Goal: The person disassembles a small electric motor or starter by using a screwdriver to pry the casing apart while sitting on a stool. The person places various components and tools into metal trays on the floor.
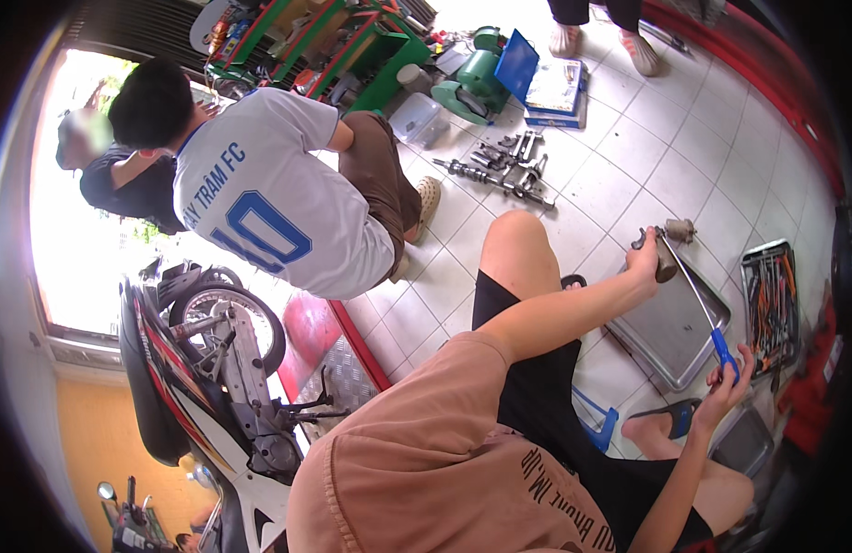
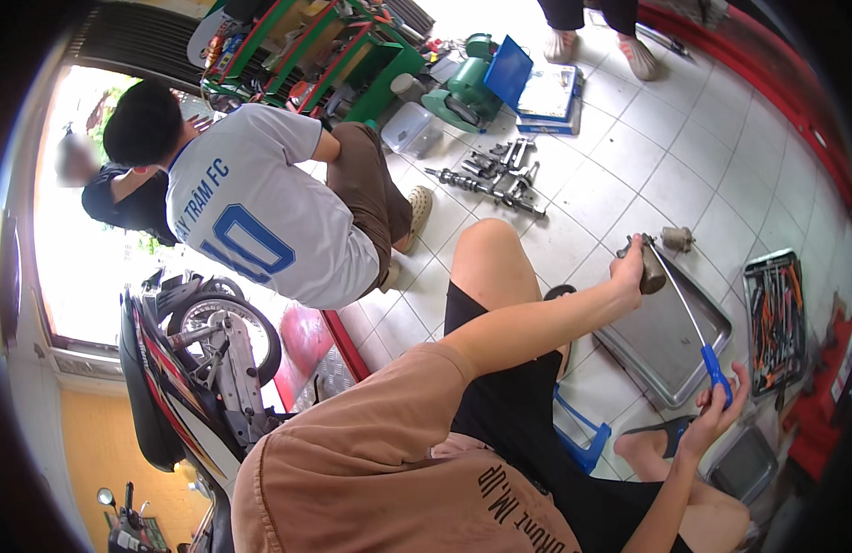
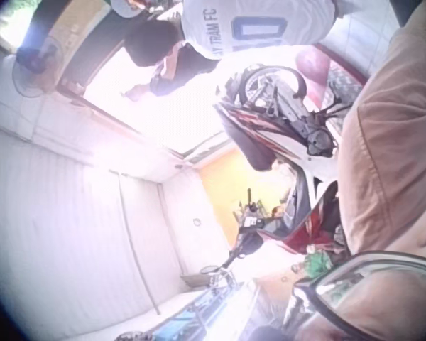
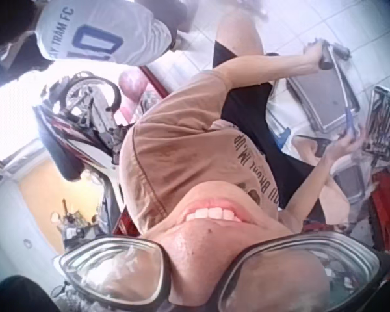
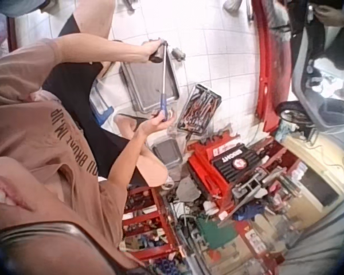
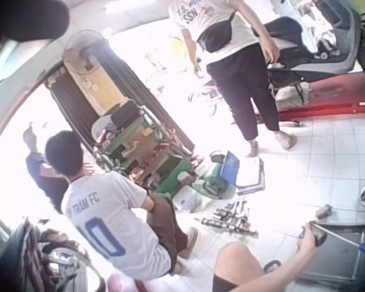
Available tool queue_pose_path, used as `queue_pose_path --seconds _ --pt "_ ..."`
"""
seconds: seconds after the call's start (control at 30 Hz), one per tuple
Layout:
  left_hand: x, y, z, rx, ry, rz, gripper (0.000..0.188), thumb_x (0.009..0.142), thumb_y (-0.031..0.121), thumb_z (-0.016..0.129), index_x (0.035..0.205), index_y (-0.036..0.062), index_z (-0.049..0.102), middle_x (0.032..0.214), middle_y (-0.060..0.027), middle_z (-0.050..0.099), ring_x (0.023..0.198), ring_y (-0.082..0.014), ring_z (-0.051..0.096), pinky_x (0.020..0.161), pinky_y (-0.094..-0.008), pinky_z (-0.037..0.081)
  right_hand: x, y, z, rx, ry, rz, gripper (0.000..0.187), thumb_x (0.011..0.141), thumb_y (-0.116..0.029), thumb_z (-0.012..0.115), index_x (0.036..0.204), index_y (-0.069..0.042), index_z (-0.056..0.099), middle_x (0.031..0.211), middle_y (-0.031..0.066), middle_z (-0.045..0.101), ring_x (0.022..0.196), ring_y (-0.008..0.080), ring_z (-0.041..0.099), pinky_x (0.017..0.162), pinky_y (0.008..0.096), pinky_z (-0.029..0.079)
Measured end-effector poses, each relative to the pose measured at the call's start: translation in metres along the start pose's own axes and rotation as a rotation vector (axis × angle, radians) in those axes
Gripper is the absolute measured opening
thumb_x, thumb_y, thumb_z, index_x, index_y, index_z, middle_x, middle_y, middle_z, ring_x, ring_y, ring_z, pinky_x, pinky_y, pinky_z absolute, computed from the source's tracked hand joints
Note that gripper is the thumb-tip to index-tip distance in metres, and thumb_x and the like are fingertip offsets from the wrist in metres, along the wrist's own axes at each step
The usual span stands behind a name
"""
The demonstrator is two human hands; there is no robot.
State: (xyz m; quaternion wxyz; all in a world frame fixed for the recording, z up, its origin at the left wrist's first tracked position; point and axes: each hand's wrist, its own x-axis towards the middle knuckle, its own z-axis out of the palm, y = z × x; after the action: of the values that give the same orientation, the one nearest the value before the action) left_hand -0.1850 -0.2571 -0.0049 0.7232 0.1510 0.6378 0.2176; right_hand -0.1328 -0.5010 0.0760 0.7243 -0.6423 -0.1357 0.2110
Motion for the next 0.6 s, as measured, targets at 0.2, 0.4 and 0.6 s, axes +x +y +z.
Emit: queue_pose_path --seconds 0.2,0.4,0.6 --pt "0.001 0.004 0.003 0.03 -0.019 -0.009 0.077 0.083 0.058 0.058 0.125 -0.0045 0.041 0.123 -0.0156 0.052 0.11 -0.0225 0.052 0.094 -0.0359 0.042 0.012 -0.011 0.005 -0.167 0.085 0.064 0.027 0.098 -0.018 0.044 0.123 -0.012 0.051 0.068 -0.0033 0.043 0.047 0.0025 0.03 0.04 0.0177 0.022" --pt "0.008 0.005 0.002 -0.072 -0.055 0.018 0.074 0.083 0.058 0.059 0.121 -0.0044 0.045 0.114 -0.014 0.056 0.102 -0.0216 0.056 0.088 -0.0355 0.046 0.021 0.007 0.0 0.006 0.043 0.037 0.027 0.097 -0.018 0.045 0.121 -0.007 0.051 0.074 -0.0019 0.047 0.05 0.0025 0.032 0.041 0.0173 0.024" --pt "0.018 0.009 -0.001 -0.124 -0.08 0.025 0.072 0.083 0.057 0.059 0.12 -0.0033 0.047 0.113 -0.0138 0.056 0.101 -0.0221 0.056 0.088 -0.0361 0.046 0.016 -0.005 0.013 -0.078 0.079 0.121 0.028 0.097 -0.02 0.046 0.123 -0.01 0.051 0.066 -0.0025 0.043 0.051 0.0029 0.032 0.041 0.0174 0.024"
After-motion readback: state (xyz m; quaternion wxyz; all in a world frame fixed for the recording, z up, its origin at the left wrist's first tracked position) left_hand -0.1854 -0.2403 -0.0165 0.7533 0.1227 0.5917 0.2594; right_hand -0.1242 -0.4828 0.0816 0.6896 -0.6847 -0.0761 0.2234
